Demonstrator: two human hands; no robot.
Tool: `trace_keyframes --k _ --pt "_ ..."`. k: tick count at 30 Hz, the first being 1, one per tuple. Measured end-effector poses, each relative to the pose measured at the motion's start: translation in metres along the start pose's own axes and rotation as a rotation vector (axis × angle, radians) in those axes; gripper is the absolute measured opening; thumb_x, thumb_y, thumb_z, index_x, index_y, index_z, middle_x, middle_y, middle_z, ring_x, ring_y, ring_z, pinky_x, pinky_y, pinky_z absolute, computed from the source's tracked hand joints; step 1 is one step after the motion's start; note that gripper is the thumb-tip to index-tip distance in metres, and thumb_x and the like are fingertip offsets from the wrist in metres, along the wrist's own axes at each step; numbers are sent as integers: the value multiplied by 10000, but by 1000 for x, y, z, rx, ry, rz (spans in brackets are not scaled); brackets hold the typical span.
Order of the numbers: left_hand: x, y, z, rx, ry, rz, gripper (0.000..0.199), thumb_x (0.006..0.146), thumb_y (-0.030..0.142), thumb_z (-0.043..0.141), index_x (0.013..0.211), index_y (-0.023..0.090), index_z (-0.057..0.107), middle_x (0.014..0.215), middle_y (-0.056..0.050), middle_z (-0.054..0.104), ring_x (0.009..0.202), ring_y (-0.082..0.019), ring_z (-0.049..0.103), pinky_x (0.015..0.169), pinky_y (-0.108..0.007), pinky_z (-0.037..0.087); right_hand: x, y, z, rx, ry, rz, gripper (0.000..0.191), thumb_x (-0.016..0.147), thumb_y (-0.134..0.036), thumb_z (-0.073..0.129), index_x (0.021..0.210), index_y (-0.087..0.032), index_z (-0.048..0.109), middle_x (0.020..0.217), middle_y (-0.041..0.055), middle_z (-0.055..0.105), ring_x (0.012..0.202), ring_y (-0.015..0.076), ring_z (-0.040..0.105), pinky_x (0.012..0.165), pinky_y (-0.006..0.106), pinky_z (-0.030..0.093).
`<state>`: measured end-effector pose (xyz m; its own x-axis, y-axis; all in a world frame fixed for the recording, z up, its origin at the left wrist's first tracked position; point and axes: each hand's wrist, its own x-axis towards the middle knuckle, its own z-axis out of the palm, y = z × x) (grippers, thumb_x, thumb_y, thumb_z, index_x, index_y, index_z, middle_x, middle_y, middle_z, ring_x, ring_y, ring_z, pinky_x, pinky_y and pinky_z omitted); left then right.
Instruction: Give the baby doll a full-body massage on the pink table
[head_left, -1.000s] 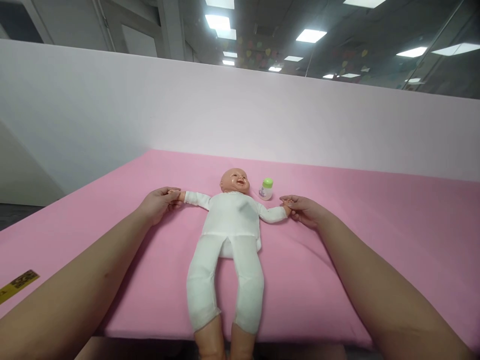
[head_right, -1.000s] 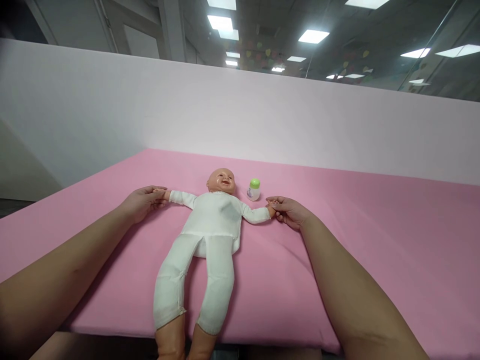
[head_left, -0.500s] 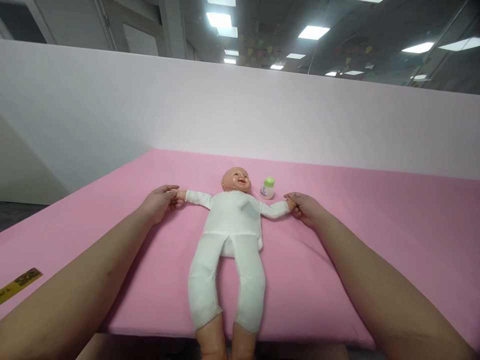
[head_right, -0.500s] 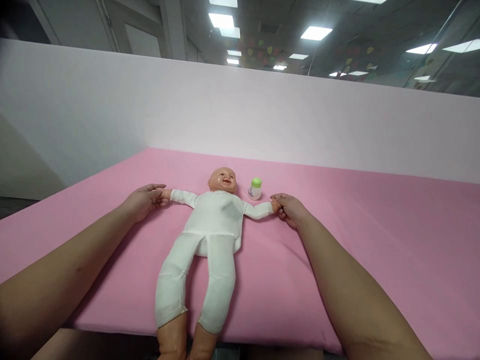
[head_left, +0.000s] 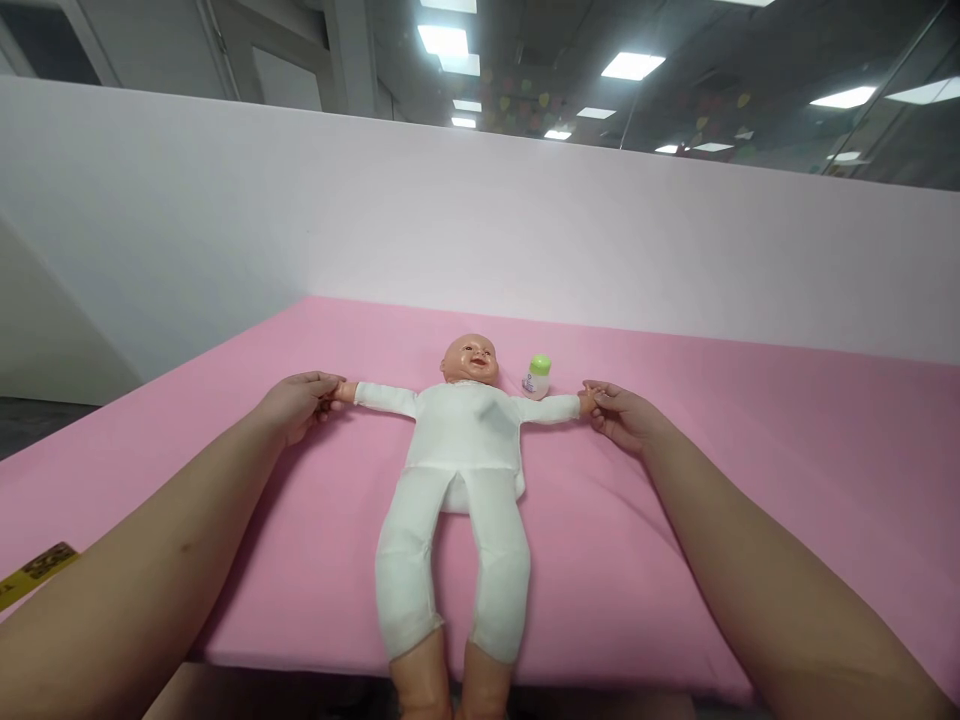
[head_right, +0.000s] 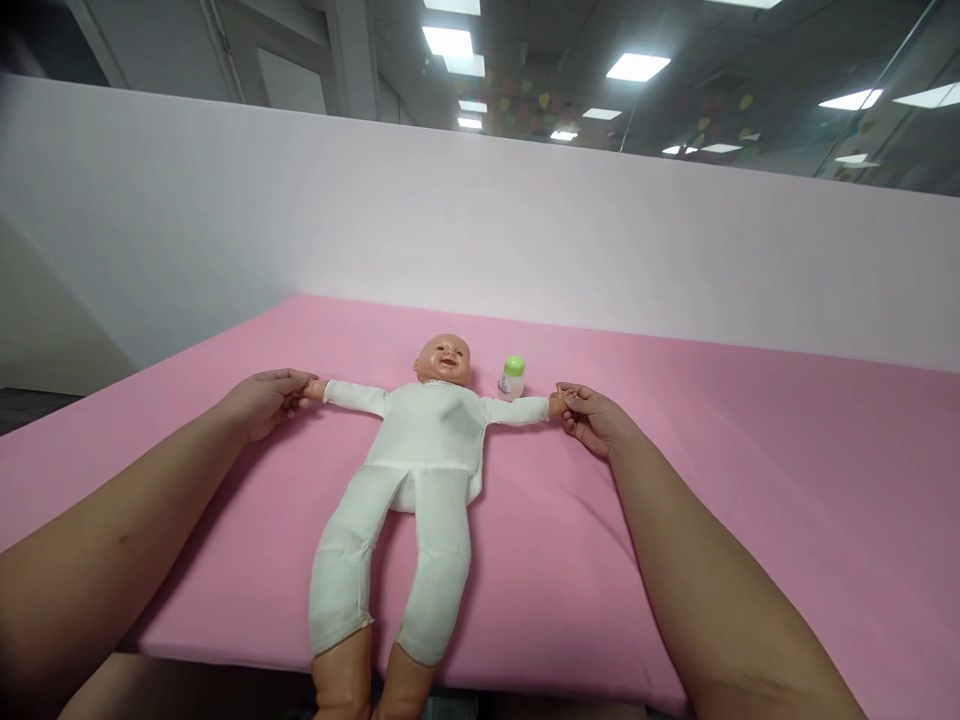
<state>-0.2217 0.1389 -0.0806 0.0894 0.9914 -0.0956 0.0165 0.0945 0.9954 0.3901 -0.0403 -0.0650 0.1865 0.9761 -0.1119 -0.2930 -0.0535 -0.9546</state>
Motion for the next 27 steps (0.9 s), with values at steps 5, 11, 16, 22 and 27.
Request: trace_keyframes --k 5,11,16,22,27 --pt "5 -3 -5 -21 -9 -41 397 725 272 829 1075 106 745 858 -150 718 667 -221 680 509 -278 524 -10 -6 6 5 -10 -14 350 776 -148 858 1087 -222 716 930 22 685 654 101 560 567 216 532" --pt "11 -5 -8 -70 16 -60 280 823 284 750 1047 121 706 810 -94 671 627 -173 624 486 -244 492 -7 -5 8 -53 22 -19 236 835 -334 840 924 -220 654 699 -7 589 547 112 467 451 234 424" --pt "10 -1 -7 -110 55 -95 192 861 210 672 1014 96 691 812 -98 648 594 -159 599 453 -243 481 2 0 2 -40 64 -17 257 837 -340 846 909 -211 636 669 -16 543 519 89 404 400 196 361" --pt "5 5 -5 -179 120 -117 166 860 133 636 1005 95 705 783 -87 633 559 -139 579 435 -223 496 1 0 2 -7 82 -20 219 873 -333 823 924 -200 657 718 3 556 546 90 423 405 186 409" --pt "2 8 -5 -247 149 -126 173 872 101 607 1005 101 716 781 -92 641 547 -127 576 447 -211 524 -3 -2 2 8 73 2 199 885 -292 799 1020 -177 707 803 38 612 576 93 475 440 192 473"
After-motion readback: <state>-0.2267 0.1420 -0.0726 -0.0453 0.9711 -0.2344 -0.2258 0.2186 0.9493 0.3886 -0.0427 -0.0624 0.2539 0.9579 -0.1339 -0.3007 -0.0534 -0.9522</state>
